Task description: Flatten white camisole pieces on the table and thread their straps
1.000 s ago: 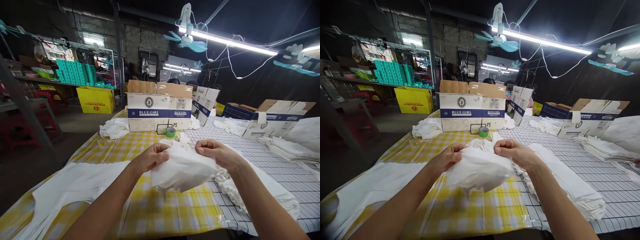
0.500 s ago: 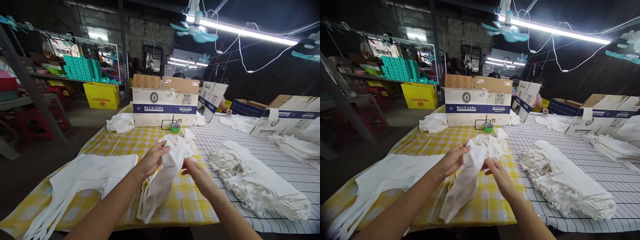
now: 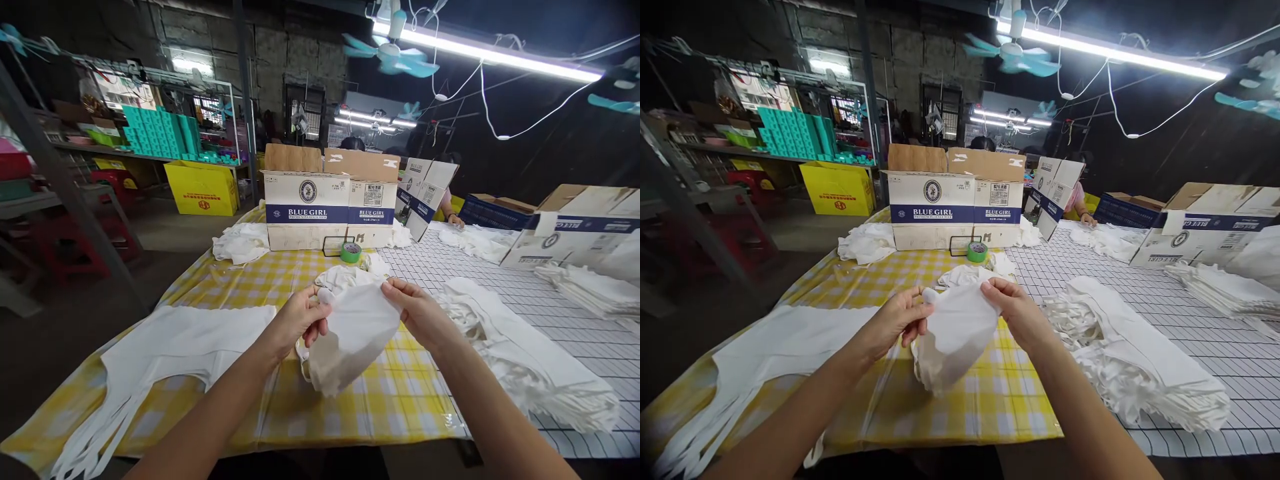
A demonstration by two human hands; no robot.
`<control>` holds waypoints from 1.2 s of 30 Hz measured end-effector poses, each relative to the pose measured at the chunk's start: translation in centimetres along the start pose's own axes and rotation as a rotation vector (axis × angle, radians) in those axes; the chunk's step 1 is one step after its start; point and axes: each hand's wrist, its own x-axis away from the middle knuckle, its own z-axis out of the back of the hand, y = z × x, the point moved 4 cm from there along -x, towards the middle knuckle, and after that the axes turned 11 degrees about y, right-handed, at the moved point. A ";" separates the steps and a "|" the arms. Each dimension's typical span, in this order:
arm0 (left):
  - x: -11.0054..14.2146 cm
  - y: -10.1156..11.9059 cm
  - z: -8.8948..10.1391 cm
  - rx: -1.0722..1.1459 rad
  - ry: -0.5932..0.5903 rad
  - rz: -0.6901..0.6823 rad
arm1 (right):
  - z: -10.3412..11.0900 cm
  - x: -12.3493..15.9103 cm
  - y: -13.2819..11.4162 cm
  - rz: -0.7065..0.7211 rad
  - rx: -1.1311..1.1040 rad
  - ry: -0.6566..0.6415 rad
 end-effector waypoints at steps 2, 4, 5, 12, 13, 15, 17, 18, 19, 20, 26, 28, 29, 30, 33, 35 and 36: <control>-0.2 -0.1 0.6 -0.144 0.156 -0.076 | -0.4 0.1 0.1 0.014 0.096 -0.035; -0.2 1.0 1.0 -0.261 0.357 -0.249 | -1.3 0.3 0.3 0.005 0.193 -0.115; -0.2 1.7 0.7 -0.282 0.387 -0.329 | -1.8 0.4 0.4 -0.001 0.240 -0.167; -0.6 3.3 -3.7 -0.032 -0.340 -0.186 | -3.7 1.2 -1.3 0.078 0.468 -0.401; -0.7 3.4 -3.8 -0.034 -0.387 -0.155 | -3.4 1.3 -1.8 0.072 0.487 -0.411; -0.6 3.6 -3.6 -0.051 -0.466 -0.119 | -2.3 1.4 -2.7 0.042 0.494 -0.424; -0.6 4.0 -2.9 -0.048 -0.492 -0.116 | -0.7 1.5 -3.5 0.005 0.468 -0.419; -0.7 4.2 -2.3 -0.038 -0.484 -0.112 | 0.2 1.4 -4.0 -0.009 0.448 -0.405; -0.7 4.4 -1.7 -0.024 -0.467 -0.104 | 1.2 1.3 -4.4 -0.018 0.425 -0.377; -0.8 4.5 -1.0 -0.010 -0.447 -0.094 | 2.3 1.2 -4.7 -0.024 0.402 -0.342; -1.0 4.1 2.7 -0.021 -0.374 -0.040 | 7.0 0.2 -5.0 -0.052 0.288 -0.156; -1.1 3.8 3.3 -0.131 -0.409 -0.048 | 7.9 -0.3 -4.5 -0.038 0.282 -0.112; -1.1 3.7 3.6 -0.201 -0.432 -0.052 | 8.2 -0.6 -4.2 -0.025 0.288 -0.091; -1.2 3.4 3.9 -0.270 -0.451 -0.056 | 8.5 -0.8 -4.0 -0.008 0.295 -0.071; -1.5 2.8 4.9 -0.419 -0.452 -0.066 | 9.4 -1.4 -3.3 0.047 0.293 -0.020; -1.5 2.5 5.4 -0.455 -0.417 -0.086 | 9.8 -1.7 -2.6 0.068 0.283 -0.018; -1.5 2.3 5.6 -0.454 -0.398 -0.094 | 9.9 -2.0 -2.0 0.074 0.292 -0.026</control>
